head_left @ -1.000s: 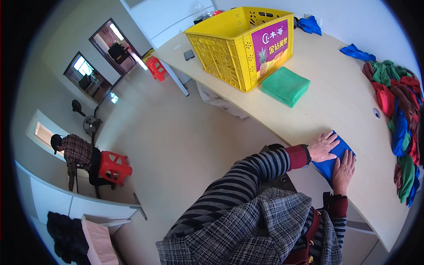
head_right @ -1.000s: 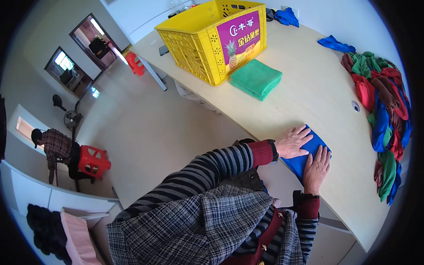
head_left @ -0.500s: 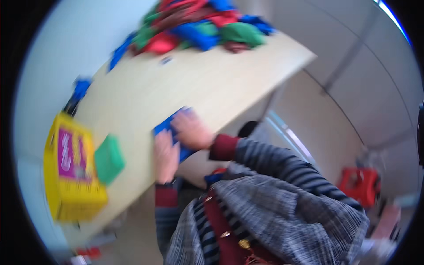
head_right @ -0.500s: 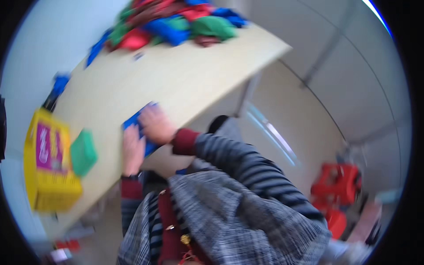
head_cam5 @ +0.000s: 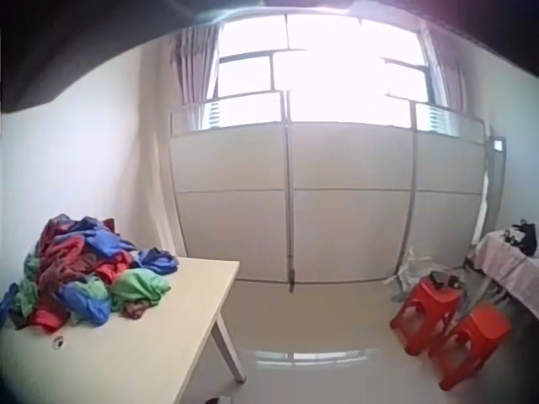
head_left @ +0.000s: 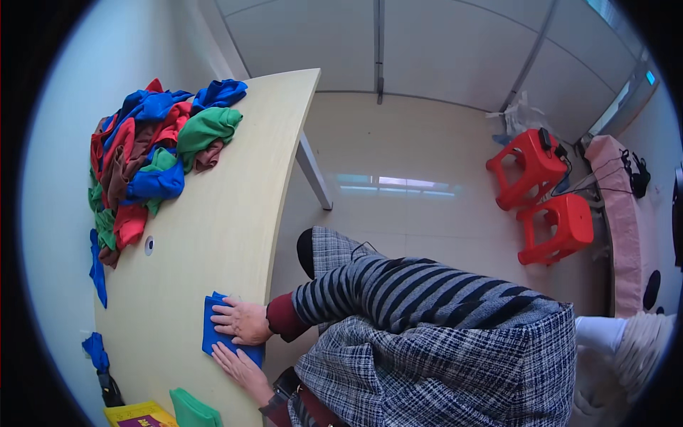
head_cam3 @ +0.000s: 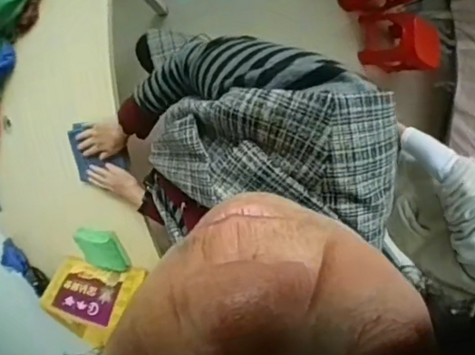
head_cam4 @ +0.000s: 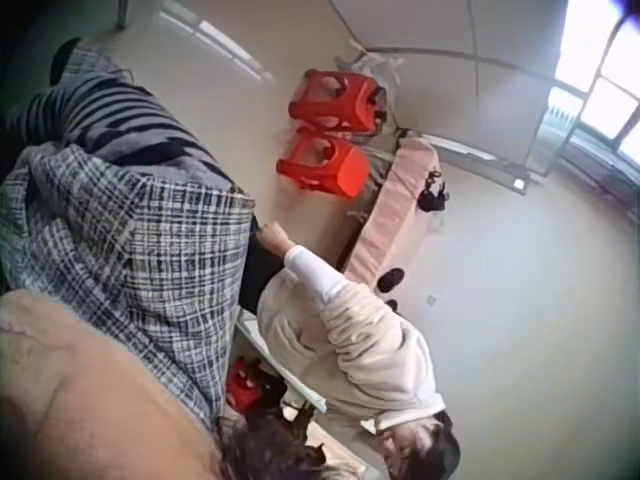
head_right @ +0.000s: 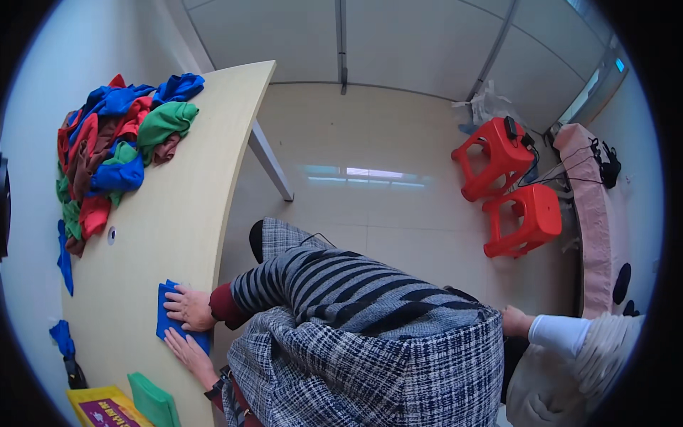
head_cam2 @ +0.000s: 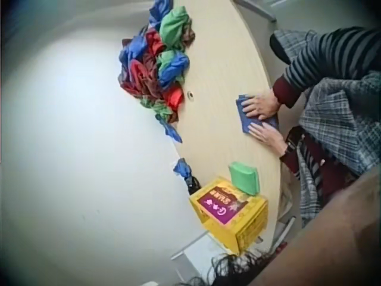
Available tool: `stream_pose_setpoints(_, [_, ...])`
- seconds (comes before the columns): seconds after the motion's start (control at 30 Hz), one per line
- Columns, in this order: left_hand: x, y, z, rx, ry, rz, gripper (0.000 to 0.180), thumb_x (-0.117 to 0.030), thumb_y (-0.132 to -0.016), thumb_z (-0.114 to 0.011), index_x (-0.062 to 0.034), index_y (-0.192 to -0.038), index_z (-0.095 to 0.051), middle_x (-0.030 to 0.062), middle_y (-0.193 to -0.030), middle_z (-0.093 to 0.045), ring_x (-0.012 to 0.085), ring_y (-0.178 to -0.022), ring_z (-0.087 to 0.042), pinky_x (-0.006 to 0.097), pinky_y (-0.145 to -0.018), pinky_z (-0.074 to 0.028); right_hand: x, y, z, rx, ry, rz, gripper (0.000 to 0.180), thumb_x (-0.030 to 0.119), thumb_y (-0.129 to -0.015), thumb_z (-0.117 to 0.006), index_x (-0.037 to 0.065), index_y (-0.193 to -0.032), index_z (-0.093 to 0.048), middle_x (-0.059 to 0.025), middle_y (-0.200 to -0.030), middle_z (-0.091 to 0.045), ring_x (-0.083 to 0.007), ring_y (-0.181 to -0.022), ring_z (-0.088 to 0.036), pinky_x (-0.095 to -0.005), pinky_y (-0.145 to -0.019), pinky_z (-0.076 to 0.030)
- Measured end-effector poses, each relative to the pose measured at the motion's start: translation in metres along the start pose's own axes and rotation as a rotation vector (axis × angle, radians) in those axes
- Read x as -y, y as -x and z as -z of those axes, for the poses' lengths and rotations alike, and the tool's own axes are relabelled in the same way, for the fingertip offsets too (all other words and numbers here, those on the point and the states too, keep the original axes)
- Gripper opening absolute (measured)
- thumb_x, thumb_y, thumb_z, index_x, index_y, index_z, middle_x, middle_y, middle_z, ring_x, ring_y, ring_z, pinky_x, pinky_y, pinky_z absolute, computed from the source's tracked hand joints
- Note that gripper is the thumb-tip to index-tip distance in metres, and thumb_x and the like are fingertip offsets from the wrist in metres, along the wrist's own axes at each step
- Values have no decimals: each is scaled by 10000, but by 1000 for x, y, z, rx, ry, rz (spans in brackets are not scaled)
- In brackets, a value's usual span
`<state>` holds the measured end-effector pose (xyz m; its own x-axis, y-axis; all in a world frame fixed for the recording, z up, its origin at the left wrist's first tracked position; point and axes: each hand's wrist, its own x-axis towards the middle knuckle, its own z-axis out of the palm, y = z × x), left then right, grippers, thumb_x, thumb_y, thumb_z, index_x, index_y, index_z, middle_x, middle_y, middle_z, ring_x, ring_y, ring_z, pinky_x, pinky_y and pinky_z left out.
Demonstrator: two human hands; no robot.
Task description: Neatly folding green and blue rectangular cloths on a table and organizing them.
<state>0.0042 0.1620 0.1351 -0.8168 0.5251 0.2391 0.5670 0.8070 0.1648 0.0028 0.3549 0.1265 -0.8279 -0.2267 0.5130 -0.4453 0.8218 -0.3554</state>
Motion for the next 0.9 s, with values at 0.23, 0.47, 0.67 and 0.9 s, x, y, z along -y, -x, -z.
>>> stream_pose_setpoints(0.23, [-5, -3, 6, 22, -50, -31, 550, -282, -1085, -379, 26, -1537, -328, 223, -1605, -310, 380, -1491, -274, 469, -1227, -218, -22, 4, 18, 58, 21, -124, 540, 413, -940, -534, 92, -1373, -568, -125, -1483, -469, -364, -1456, -292, -502, -1138, -277])
stream_pose_setpoints(0.47, [-19, 6, 16, 63, -48, -16, 553, -284, -1087, -371, 44, -1531, -328, 245, -1600, -306, 391, -1483, -282, 464, -1225, -221, -29, 10, 26, 66, -7, -148, 546, 406, -949, -546, 83, -1390, -559, -138, -1508, -455, -366, -1466, -299, -510, -1155, -272])
stream_pose_setpoints(0.67, [-2, 41, 9, -31, 125, 116, 548, -242, -1079, -382, 84, -1515, -323, 286, -1587, -297, 415, -1462, -311, 465, -1218, -239, -8, 8, 18, 27, -55, -95, 519, 394, -902, -592, 70, -1308, -589, -144, -1453, -497, -373, -1409, -362, -510, -1120, -321])
stream_pose_setpoints(0.9, [-34, 29, 6, -65, 159, 235, 538, -269, -1073, -396, 34, -1514, -349, 259, -1538, -398, 408, -1425, -370, 455, -1183, -284, -26, 13, 43, 125, 97, -126, 540, 370, -960, -553, 79, -1414, -524, -145, -1505, -468, -385, -1420, -377, -496, -1146, -327])
